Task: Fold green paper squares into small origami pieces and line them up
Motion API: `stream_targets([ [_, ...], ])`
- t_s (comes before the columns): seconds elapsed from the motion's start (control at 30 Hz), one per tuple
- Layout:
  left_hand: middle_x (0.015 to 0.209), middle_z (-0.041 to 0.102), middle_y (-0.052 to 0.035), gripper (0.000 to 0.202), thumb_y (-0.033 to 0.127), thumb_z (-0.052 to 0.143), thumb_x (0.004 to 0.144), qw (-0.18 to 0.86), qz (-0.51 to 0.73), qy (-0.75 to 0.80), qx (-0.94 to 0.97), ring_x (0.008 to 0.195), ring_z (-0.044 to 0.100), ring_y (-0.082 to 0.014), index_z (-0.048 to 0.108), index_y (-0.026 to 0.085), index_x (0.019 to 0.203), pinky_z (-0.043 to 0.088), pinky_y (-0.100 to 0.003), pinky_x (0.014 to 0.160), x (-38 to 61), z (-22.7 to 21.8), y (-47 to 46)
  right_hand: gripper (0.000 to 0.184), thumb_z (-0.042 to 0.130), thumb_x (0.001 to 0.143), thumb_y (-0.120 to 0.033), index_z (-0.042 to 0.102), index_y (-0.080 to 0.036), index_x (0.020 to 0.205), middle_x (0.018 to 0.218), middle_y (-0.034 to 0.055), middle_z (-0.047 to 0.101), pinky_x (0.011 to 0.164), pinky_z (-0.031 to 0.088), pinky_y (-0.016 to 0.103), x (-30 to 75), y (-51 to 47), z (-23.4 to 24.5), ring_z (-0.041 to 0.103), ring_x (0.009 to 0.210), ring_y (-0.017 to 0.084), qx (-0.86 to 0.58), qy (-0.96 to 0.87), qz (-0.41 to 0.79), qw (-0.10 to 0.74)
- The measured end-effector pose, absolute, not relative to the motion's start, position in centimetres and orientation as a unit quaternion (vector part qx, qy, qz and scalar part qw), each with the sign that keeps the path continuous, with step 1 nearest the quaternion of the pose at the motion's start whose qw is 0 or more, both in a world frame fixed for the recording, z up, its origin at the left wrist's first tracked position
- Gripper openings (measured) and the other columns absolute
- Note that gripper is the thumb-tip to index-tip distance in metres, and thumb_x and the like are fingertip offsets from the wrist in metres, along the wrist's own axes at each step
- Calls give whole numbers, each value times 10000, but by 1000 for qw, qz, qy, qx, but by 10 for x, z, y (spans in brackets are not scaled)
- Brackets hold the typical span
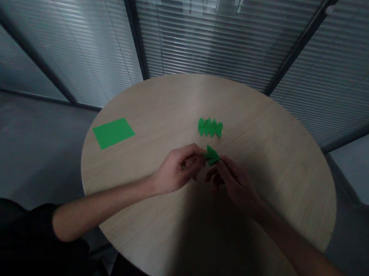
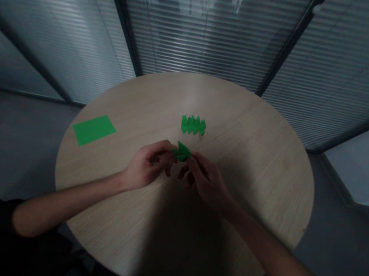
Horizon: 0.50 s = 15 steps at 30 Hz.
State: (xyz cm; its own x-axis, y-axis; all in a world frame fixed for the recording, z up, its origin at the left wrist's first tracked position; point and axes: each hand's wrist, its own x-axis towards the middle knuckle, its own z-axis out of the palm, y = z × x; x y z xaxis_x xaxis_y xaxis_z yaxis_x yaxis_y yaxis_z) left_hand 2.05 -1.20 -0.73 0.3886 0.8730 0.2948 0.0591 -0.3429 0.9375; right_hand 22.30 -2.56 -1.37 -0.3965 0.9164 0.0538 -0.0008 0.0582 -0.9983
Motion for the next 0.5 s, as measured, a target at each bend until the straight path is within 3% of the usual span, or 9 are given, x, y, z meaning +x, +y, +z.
stream_targets([
  [0.13,662,581,16,174,295,571,1014,433,447,355,698,530,579,-89,648,143,976,470,-178,470,19,-8,-11,412,526,1033,-591,647,-198,1063,895,54,726,549,559,251,224,-25,-14,630,600,109,-369,-598,584,406],
  [0.3,681,593,8,161,285,598,996,366,446,377,725,562,561,-93,649,152,922,472,-198,506,17,-13,-10,360,606,1014,-521,586,-236,1232,910,20,710,548,566,246,224,-26,-11,639,610,107,-371,-586,554,460],
  [0.5,688,596,5,179,298,599,995,360,435,381,732,586,561,-95,647,152,902,466,-200,522,17,-12,-10,276,708,954,-452,620,-230,1092,969,34,725,573,578,249,226,-25,-10,635,627,101,-363,-597,556,451],
])
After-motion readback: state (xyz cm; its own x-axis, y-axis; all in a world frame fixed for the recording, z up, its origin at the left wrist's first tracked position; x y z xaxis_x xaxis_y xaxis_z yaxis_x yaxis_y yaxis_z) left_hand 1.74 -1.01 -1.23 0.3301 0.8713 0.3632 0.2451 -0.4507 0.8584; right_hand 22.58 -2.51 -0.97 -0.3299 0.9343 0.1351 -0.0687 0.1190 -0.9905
